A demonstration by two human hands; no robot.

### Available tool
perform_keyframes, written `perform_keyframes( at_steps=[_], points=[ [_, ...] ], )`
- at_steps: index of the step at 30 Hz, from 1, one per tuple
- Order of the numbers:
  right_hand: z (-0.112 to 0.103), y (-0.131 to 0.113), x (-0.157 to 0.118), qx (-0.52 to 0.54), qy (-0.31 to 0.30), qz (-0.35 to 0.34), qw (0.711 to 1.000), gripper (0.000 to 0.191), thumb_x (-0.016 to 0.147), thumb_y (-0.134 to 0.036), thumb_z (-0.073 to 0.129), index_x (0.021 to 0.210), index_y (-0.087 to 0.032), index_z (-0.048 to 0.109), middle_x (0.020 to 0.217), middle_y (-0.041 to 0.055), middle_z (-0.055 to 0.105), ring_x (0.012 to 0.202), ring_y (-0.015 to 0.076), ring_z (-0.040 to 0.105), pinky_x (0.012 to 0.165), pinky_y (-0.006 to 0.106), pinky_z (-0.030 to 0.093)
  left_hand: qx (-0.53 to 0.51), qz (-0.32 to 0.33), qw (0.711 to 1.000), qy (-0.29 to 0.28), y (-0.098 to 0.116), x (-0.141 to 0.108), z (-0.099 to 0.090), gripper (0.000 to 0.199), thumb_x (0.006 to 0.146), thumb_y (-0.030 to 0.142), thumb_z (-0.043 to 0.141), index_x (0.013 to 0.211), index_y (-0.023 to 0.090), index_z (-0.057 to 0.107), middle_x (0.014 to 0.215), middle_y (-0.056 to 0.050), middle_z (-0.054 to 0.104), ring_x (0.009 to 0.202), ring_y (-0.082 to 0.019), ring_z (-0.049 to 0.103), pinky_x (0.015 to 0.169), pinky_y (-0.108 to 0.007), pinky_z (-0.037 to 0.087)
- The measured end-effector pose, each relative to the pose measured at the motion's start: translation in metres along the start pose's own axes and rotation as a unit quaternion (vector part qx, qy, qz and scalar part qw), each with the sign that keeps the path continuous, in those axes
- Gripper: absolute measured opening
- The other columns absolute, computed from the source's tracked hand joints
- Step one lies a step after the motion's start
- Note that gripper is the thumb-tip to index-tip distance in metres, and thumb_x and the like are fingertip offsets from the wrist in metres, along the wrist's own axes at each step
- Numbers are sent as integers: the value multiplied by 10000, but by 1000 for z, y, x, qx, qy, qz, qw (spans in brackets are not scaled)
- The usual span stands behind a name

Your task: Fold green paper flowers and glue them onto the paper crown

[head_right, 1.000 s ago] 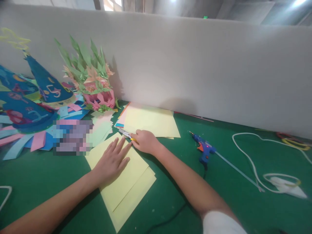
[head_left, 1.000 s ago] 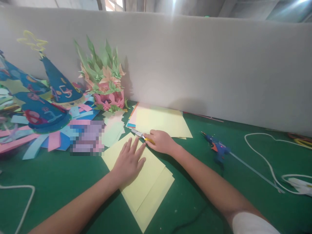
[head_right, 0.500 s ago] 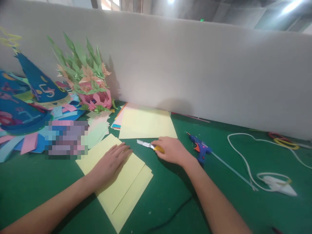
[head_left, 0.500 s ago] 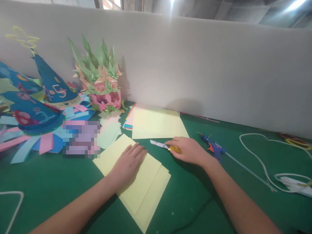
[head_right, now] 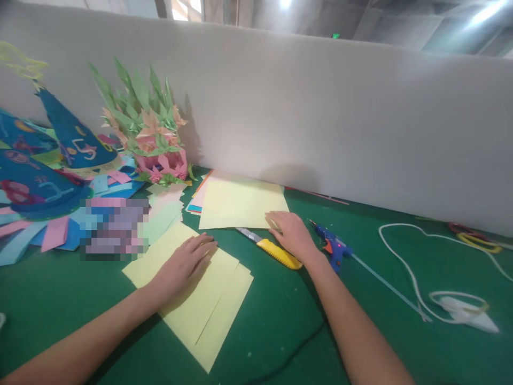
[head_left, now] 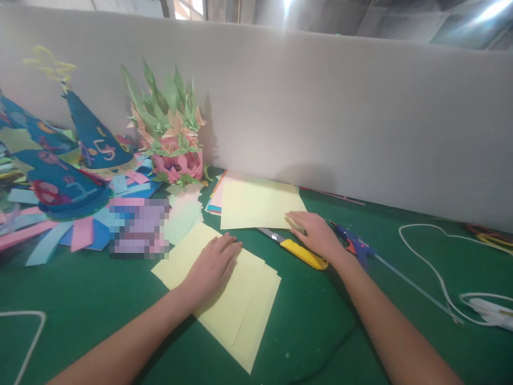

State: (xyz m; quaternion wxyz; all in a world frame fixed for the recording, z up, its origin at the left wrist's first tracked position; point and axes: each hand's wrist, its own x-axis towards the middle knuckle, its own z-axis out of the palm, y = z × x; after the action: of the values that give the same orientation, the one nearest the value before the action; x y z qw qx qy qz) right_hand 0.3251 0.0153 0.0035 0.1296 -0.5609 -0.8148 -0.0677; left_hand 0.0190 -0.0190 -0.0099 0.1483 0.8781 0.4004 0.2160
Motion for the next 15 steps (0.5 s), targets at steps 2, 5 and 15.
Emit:
perform_keyframes(
  at_steps=[2, 5, 15],
  points=[
    [2, -2, 1, 19, 3, -6, 1000, 274, 848, -256, 486, 1082, -199, 618, 1066, 61, 665, 976, 222, 585, 845, 363, 420, -58, -29, 998, -3, 4, 0, -2, 333, 905, 242, 328, 1172, 181, 516, 1248, -92, 519, 1215, -234, 416, 1013, -438, 355],
    [2, -8, 3, 33, 29, 14, 999, 233, 868, -227, 444, 898, -202, 675, 899, 39, 708, 834, 207, 607, 742, 333, 426, -178, -79, 981, -11, 9, 0, -5, 328, 906, 298, 333, 1122, 202, 560, 1242, -81, 534, 1187, -226, 450, 1018, -425, 354],
    [-23, -81, 1, 25, 128, -84, 988, 174, 872, -226, 486, 819, -198, 649, 736, 23, 680, 712, 169, 506, 681, 312, 312, -660, -288, 694, 25, 10, 8, -19, 691, 834, 398, 532, 1391, 293, 138, 1457, -116, 272, 1142, -226, 525, 991, -392, 410]
  ],
)
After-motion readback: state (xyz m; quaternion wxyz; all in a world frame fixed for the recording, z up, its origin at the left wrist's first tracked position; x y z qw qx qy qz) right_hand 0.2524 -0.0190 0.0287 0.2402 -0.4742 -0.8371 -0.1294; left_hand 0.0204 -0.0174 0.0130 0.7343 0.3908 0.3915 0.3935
